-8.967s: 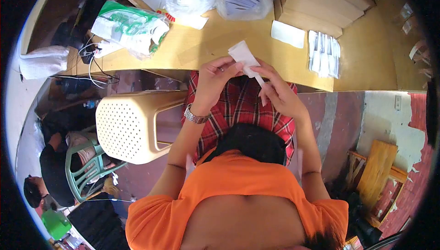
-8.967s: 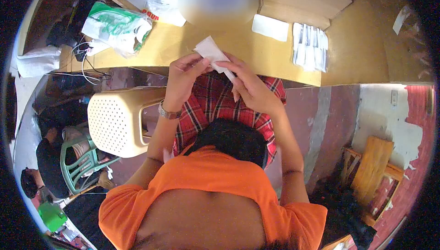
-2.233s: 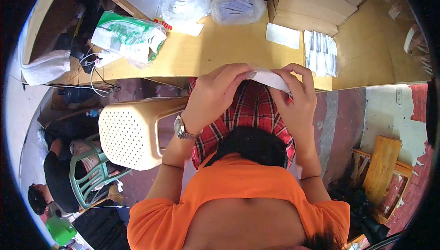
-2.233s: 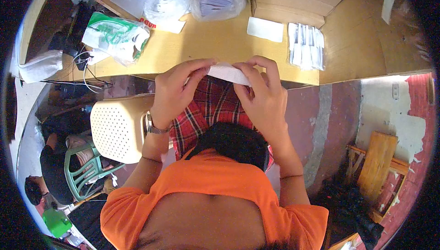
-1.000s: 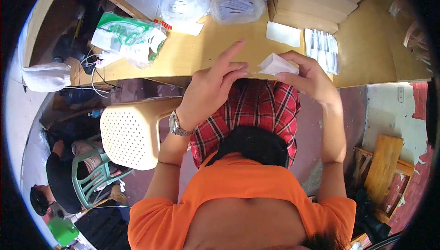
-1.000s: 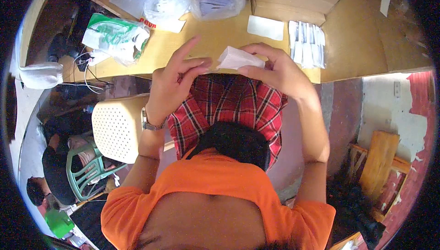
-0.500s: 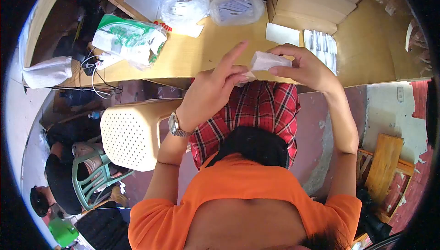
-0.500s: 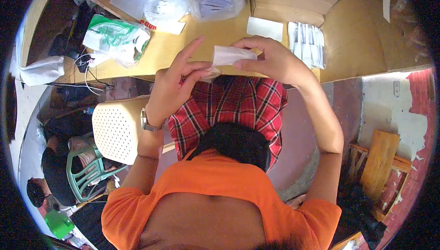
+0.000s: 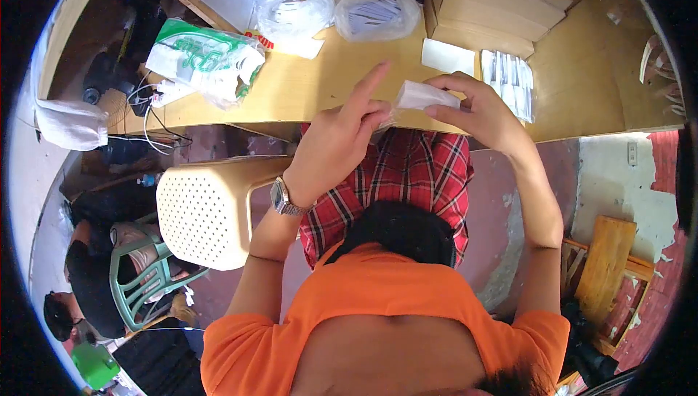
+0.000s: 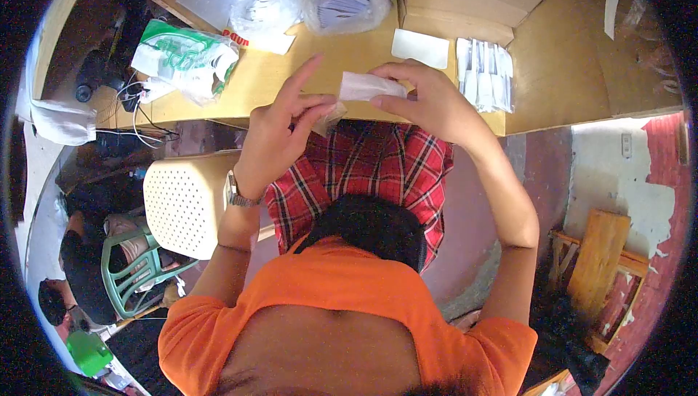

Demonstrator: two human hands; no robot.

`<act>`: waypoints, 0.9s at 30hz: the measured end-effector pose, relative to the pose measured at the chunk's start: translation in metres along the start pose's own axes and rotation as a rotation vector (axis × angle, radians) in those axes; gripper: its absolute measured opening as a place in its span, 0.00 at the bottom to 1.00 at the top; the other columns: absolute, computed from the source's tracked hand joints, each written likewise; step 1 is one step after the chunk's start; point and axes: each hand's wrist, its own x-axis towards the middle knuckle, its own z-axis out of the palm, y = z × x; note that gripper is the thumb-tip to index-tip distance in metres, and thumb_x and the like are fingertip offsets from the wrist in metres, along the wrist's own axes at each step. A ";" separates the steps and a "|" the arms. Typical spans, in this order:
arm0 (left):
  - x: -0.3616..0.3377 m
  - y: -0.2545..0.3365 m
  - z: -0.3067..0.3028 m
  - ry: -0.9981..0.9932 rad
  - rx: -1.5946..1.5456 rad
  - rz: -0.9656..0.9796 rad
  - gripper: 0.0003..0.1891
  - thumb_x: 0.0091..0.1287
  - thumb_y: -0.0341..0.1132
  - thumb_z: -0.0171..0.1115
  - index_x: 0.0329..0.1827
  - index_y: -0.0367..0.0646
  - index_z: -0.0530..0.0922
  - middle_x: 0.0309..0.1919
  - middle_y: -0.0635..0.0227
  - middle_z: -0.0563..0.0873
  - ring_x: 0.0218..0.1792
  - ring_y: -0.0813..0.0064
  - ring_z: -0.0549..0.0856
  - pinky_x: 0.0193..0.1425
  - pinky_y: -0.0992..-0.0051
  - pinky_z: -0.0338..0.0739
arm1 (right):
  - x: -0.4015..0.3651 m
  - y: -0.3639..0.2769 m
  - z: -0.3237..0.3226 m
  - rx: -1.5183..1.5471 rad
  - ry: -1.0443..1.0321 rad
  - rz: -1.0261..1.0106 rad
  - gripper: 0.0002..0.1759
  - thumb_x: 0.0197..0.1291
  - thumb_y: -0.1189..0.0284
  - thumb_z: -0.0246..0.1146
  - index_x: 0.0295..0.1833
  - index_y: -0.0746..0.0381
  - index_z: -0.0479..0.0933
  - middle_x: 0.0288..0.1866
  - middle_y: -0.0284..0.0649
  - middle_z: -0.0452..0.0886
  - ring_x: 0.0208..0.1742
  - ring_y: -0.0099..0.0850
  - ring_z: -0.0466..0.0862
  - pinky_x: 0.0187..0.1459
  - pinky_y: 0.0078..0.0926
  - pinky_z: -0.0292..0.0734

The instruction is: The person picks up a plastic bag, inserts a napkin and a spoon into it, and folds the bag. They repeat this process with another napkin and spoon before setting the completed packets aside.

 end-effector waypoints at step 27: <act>-0.002 -0.009 0.006 0.214 -0.485 -0.138 0.11 0.65 0.25 0.60 0.49 0.36 0.72 0.37 0.63 0.86 0.42 0.76 0.86 0.45 0.79 0.80 | -0.015 0.006 0.030 0.365 -0.131 -0.176 0.19 0.54 0.80 0.65 0.53 0.66 0.76 0.60 0.42 0.74 0.62 0.32 0.72 0.62 0.30 0.65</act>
